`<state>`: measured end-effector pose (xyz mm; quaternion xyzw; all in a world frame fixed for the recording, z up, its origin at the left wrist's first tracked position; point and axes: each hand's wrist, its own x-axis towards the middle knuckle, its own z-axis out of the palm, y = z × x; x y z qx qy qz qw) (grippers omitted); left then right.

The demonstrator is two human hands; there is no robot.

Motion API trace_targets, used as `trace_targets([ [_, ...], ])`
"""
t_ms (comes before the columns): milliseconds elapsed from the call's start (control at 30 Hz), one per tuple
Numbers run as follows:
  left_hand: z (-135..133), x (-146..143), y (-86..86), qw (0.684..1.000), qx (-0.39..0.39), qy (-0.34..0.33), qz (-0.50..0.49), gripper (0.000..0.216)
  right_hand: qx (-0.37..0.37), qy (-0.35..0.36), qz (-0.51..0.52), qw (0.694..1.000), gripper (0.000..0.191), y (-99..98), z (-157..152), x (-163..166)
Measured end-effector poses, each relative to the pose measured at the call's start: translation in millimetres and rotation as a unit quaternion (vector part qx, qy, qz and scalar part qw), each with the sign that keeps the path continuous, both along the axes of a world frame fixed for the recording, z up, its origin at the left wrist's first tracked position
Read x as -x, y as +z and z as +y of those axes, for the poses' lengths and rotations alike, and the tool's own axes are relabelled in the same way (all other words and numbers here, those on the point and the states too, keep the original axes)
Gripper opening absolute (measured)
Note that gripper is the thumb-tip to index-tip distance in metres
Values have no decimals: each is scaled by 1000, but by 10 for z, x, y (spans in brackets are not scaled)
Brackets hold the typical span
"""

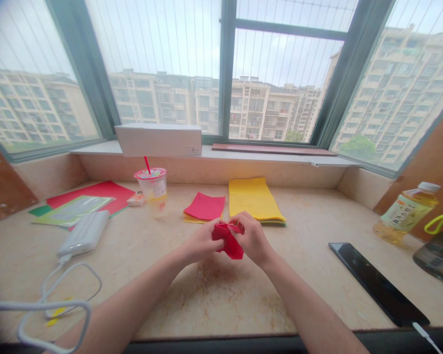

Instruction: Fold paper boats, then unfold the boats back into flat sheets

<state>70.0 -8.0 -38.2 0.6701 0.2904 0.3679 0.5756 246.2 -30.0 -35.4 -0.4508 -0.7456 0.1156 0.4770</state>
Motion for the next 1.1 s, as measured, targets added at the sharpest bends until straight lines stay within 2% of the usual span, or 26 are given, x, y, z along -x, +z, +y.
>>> trace_targets([
  [233,-37,-58,-28,997,42,64,-25,29,15,-52,54,997,13,-61,26,49],
  [333,9,-61,-31,992,41,107,-59,23,46,-40,98,993,21,-83,44,41],
  [467,25,-44,31,976,99,139,-138,26,70,-3,146,987,24,-79,48,32],
  [567,22,-34,52,961,135,162,-177,34,32,29,110,993,22,-43,15,56],
  [667,40,-36,18,959,123,187,-175,37,-9,56,42,998,25,-10,-32,95],
  [767,55,-48,-13,962,105,184,-171,39,-20,77,7,997,30,-3,-60,120],
  [1100,-8,-66,91,956,141,165,-197,45,-39,60,-43,997,32,-42,-23,69],
])
